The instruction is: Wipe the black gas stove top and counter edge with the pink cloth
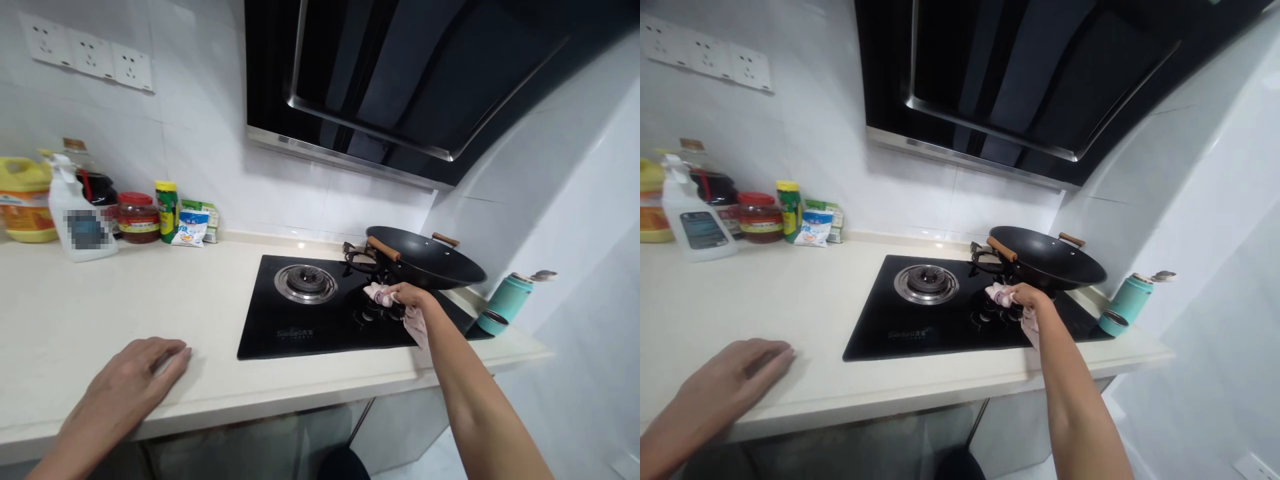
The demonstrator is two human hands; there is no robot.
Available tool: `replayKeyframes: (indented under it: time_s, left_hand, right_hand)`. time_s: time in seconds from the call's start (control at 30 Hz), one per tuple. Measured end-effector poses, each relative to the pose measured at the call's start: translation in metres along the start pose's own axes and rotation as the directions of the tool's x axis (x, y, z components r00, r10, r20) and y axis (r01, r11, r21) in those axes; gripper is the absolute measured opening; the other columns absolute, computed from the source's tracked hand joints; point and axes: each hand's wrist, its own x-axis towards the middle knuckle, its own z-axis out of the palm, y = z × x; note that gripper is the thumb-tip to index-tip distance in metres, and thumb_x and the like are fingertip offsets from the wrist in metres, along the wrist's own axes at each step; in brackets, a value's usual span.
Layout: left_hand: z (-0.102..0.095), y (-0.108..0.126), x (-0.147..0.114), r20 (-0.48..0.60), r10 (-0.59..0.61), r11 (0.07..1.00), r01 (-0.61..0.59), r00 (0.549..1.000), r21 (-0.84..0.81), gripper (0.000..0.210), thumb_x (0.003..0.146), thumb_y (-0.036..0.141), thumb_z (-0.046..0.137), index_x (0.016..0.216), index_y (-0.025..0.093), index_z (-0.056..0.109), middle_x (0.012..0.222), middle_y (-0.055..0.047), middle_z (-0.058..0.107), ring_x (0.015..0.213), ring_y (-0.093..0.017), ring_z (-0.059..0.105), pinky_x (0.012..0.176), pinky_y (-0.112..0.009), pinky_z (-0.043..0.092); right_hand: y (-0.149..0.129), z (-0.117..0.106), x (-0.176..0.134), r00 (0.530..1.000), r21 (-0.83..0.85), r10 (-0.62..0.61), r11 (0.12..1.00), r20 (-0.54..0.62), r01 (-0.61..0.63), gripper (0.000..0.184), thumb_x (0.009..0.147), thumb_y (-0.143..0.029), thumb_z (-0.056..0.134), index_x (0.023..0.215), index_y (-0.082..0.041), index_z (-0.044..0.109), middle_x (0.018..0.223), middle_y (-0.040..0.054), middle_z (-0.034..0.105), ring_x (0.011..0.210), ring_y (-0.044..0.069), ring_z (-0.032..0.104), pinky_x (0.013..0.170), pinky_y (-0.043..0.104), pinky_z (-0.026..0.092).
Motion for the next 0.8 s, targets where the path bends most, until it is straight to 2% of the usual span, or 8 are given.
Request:
replayKeyframes:
  time_s: [0.13,0.23,0.3,0.37,0.43,0.5,0.63,0.8]
  left_hand:
    - [-0.004,0.006,-0.002,-0.017,-0.024,1.0,0.023,1.0,-0.008,0.05,0.083,0.064,0.044,0.09,0.025,0.075,0.099,-0.006,0.078,0.096,-0.028,0.07,0.092,-0.039,0.052]
    - [-0.006,0.008,-0.003,-0.029,-0.03,1.0,0.03,0.999,-0.003,0.046,0.084,0.061,0.045,0.09,0.025,0.074,0.099,-0.006,0.078,0.095,-0.027,0.07,0.089,-0.038,0.052]
    - [-0.007,0.007,-0.003,-0.03,-0.015,1.0,0.015,0.999,-0.001,0.046,0.085,0.059,0.044,0.09,0.024,0.074,0.099,-0.007,0.078,0.096,-0.028,0.07,0.089,-0.038,0.052]
    - [-0.006,0.006,-0.003,-0.025,-0.003,1.0,0.003,1.0,-0.01,0.046,0.086,0.058,0.043,0.091,0.023,0.073,0.1,-0.008,0.077,0.097,-0.028,0.069,0.09,-0.038,0.052]
    - [-0.005,0.005,-0.003,-0.023,-0.001,1.0,0.0,1.0,-0.022,0.045,0.087,0.057,0.043,0.092,0.023,0.073,0.102,-0.008,0.077,0.098,-0.028,0.069,0.09,-0.038,0.051]
    - [-0.004,0.004,-0.004,-0.025,-0.004,1.0,0.003,1.0,-0.03,0.045,0.087,0.056,0.043,0.093,0.023,0.073,0.102,-0.008,0.077,0.099,-0.028,0.069,0.09,-0.038,0.051]
    - [-0.003,0.005,-0.006,-0.031,-0.012,0.999,0.01,0.999,-0.052,0.045,0.088,0.055,0.043,0.095,0.021,0.071,0.104,-0.009,0.075,0.103,-0.028,0.067,0.093,-0.039,0.049]
    - [-0.004,0.006,-0.007,-0.013,-0.005,0.998,0.004,1.0,-0.059,0.047,0.089,0.054,0.041,0.097,0.02,0.071,0.107,-0.01,0.075,0.105,-0.029,0.067,0.096,-0.04,0.047]
  right_hand:
    - [-0.031,0.007,-0.006,0.981,-0.158,-0.113,0.978,0.157,0.137,0.023,0.068,-0.016,0.06,0.079,-0.02,0.08,0.079,0.0012,0.075,0.076,0.018,0.066,0.073,0.025,0.048]
    - [-0.044,0.011,-0.024,0.964,-0.281,-0.182,0.931,0.195,0.232,0.018,0.074,-0.024,0.059,0.068,-0.021,0.076,0.079,0.0024,0.074,0.084,0.02,0.067,0.086,0.03,0.049]
    - [-0.048,0.014,-0.039,0.956,-0.357,-0.237,0.89,0.171,0.284,0.021,0.078,-0.028,0.056,0.068,-0.022,0.074,0.087,0.0036,0.075,0.095,0.023,0.066,0.101,0.038,0.043]
    - [-0.048,0.018,-0.054,0.943,-0.423,-0.302,0.843,0.139,0.332,0.02,0.08,-0.028,0.056,0.071,-0.022,0.072,0.102,0.0054,0.074,0.108,0.026,0.062,0.114,0.047,0.031]
    - [-0.047,0.025,-0.067,0.923,-0.471,-0.365,0.798,0.121,0.377,0.019,0.082,-0.028,0.055,0.077,-0.021,0.072,0.111,0.008,0.072,0.121,0.029,0.057,0.12,0.054,0.017]
    - [-0.043,0.033,-0.079,0.888,-0.525,-0.447,0.734,0.105,0.431,0.02,0.086,-0.028,0.053,0.083,-0.02,0.071,0.112,0.0109,0.071,0.132,0.03,0.05,0.121,0.056,0.01]
    - [-0.026,0.055,-0.095,0.798,-0.611,-0.603,0.627,0.012,0.483,0.023,0.094,-0.027,0.046,0.088,-0.019,0.067,0.109,0.0139,0.072,0.142,0.028,0.044,0.121,0.056,0.013]
    - [-0.002,0.077,-0.112,0.724,-0.545,-0.676,0.662,-0.137,0.514,0.022,0.096,-0.026,0.043,0.089,-0.02,0.064,0.11,0.0135,0.071,0.135,0.028,0.051,0.12,0.053,0.023]
